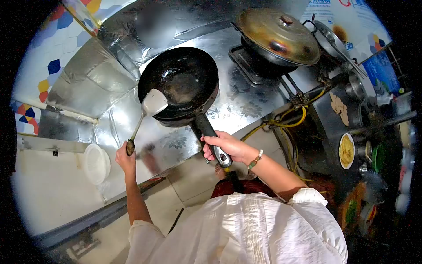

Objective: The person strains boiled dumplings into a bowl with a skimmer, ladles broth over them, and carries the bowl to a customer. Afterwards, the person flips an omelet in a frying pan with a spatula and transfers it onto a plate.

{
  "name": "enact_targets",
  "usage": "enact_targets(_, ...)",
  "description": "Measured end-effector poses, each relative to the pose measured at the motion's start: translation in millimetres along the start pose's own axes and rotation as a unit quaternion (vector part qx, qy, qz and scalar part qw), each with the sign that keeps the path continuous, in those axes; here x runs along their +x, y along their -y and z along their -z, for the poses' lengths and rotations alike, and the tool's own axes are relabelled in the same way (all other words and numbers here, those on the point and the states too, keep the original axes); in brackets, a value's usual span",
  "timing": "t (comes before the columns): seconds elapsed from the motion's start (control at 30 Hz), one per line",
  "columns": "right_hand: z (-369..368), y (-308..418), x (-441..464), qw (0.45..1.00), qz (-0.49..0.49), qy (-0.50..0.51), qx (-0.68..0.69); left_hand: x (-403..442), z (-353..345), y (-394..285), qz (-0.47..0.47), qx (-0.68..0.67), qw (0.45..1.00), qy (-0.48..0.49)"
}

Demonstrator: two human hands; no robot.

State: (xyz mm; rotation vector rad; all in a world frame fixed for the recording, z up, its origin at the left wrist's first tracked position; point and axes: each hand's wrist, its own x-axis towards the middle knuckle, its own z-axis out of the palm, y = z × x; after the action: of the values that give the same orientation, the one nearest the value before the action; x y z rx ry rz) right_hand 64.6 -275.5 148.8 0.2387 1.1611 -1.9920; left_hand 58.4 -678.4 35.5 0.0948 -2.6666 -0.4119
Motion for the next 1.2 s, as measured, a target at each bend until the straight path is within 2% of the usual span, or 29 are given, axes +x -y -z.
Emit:
enact_targets(0.23,3.3,-1.3,-5.8,1.0,-0.004,0.0,0.01,-7.6,-33.2,0.2,0.006,-0.065,0.998,0.005)
enact_targets(0.3,5.7,-2.0,-7.1,1.0,-0.003,0.004,0.025,-11.5,-41.6,3.1,0.052,-0.1,0.994,0.002)
enact_targets(0.33,4.7,-0.9,-9.0,1.0,0.0,-0.002,0.023,-13.5,-44.3,8.1,0.036,-0.109,0.993,0.001)
enact_targets(0.4,2.3,-4.3,-10.8,0.999,-0.009,-0.015,0.039,-17.2,-48.7,18.8,0.059,-0.16,0.985,0.022)
enact_targets(0.43,2.0,-4.6,-13.6,0.999,-0.009,-0.029,0.038,-17.2,-45.9,18.7,0.045,-0.145,0.988,0.038)
enact_targets(0.47,4.4,-8.8,-14.6,0.999,0.018,-0.02,0.022,-20.9,-62.5,38.9,0.044,-0.209,0.976,0.049)
enact_targets(0.5,9.6,-14.1,-10.0,0.999,0.043,-0.01,0.002,-11.6,-40.8,13.8,0.097,-0.168,0.973,0.123)
enact_targets(0.57,28.8,-19.9,-6.1,0.997,0.024,-0.018,-0.071,-21.8,-56.9,39.0,0.121,-0.129,0.979,0.099)
enact_targets(0.63,40.8,-28.6,-5.6,0.997,0.049,0.0,-0.066,-33.0,-50.5,39.7,0.058,-0.06,0.996,-0.011)
enact_targets(0.67,39.2,-26.7,-19.3,0.995,0.067,-0.043,-0.065,-38.7,-52.1,49.6,0.008,-0.022,0.998,-0.062)
enact_targets(0.7,37.8,-23.2,-31.3,0.991,0.083,-0.083,-0.063,-46.9,-43.5,35.9,0.034,0.024,0.996,-0.084)
enact_targets(0.73,47.8,-25.6,-38.0,0.993,0.087,-0.057,-0.061,-61.1,-57.4,66.1,0.03,0.031,0.994,-0.105)
enact_targets(0.8,64.4,-34.8,-50.0,0.986,0.105,-0.089,-0.09,-65.4,4.7,-56.3,0.201,0.024,0.978,-0.043)
enact_targets(0.83,72.9,-39.7,-58.4,0.984,0.1,-0.107,-0.1,-75.2,7.0,-77.9,0.217,0.022,0.975,-0.048)
enact_targets(1.0,119.9,-64.8,-131.6,0.967,0.146,-0.15,-0.144,-133.4,-10.9,-126.1,0.186,-0.011,0.982,-0.001)
enact_targets(1.2,200.0,-107.3,-261.5,0.953,0.197,-0.151,-0.176,-221.1,-27.6,-234.3,0.175,-0.03,0.98,0.094)
